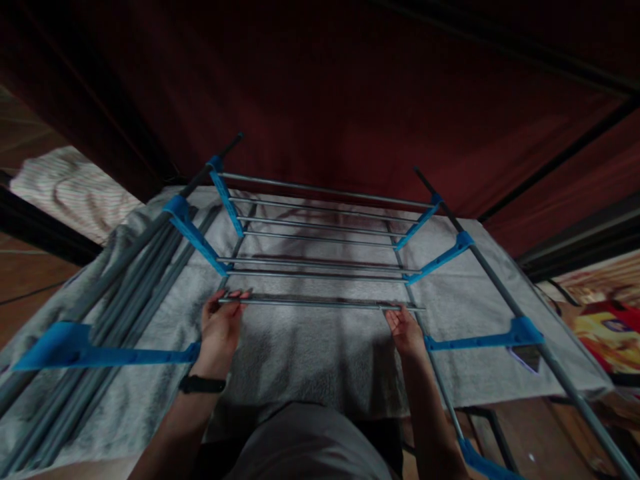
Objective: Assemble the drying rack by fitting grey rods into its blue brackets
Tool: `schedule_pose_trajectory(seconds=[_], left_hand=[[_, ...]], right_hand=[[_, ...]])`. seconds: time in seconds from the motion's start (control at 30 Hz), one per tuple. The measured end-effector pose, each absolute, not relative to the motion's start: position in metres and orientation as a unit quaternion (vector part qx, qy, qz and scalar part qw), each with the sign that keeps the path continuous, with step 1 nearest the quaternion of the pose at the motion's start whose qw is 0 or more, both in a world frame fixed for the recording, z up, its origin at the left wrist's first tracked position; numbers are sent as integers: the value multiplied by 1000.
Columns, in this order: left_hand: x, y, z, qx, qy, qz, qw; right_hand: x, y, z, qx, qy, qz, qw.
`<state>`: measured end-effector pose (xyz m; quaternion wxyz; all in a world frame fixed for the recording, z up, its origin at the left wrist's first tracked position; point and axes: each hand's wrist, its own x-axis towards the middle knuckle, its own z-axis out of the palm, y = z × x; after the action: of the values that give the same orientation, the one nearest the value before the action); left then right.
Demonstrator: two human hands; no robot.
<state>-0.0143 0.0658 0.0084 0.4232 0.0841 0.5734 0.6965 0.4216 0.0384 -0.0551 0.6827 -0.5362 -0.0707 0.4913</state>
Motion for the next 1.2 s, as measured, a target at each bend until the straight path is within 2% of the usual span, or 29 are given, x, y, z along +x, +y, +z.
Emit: schedule_pose_trajectory(seconds=[0.1,0.27,0.63,1.0,1.2], left_hand=[[-12,63,20,9,521,700,488],[-9,62,29,-2,481,704,522],[29,50,10,13,458,615,642],[43,52,8,-15,493,600,629],[50,50,1,6,457,586,669]], right_hand=[[421,38,-57,-536,-78,491,683],[420,36,-60,-539,-104,491,677],[419,32,-55,-524,-125,515,667],[394,34,-45,-520,-126,551,641],[385,36,-44,-532,-135,567,614]])
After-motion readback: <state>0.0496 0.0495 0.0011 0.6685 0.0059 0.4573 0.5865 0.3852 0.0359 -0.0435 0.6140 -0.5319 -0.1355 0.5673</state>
